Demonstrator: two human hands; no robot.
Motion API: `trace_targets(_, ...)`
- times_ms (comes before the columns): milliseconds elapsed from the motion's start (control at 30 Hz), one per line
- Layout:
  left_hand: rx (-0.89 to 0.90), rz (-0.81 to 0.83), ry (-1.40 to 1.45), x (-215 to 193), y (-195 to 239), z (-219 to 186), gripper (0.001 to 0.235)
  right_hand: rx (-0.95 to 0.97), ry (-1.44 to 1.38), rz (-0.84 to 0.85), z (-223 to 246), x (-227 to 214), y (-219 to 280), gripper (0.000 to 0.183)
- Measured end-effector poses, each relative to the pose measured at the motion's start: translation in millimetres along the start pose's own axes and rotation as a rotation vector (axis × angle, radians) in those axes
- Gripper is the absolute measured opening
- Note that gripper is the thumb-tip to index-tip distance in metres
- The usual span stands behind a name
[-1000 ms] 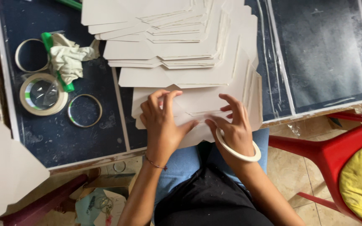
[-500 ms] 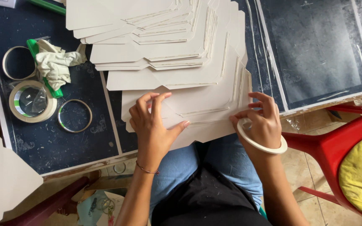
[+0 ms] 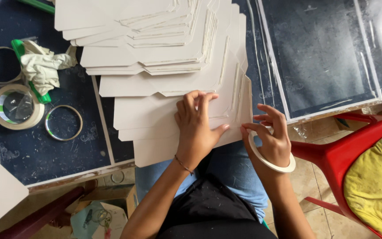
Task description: The person applies strips of clear adhesive tape to the edges of white paper sheets. They work on a stack of papers, pressing the tape down with their fingers to secure it in place.
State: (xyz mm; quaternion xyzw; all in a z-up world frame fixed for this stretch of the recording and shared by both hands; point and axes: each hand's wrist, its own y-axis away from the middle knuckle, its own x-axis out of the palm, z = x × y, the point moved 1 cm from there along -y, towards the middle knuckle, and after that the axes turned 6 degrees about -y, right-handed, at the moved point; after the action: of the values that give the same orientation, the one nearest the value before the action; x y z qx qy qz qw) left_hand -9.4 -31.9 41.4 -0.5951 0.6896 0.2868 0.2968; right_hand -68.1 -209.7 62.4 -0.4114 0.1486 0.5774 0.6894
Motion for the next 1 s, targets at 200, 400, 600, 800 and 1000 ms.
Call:
trace_targets(200,-0.011,-0.007,-0.012,3,0,-1,0.092,-0.165,0.050,-0.051,2,5,10,0.004)
trace_targets(400,0.041,-0.032,0.023,4,1,3,0.089,-0.179,0.085,-0.144,5,-12,40,0.006)
trace_targets(600,0.057,-0.027,0.073,-44,24,30,0.092,0.014,-0.208,0.128,28,16,18,0.008)
trace_targets(800,-0.031,-0.003,-0.100,-52,61,47,0.102,-0.030,-0.161,0.157,32,44,21,0.009)
trace_targets(1000,-0.042,-0.032,-0.118,-47,64,47,0.111,-0.023,-0.152,0.172,35,46,22,0.008)
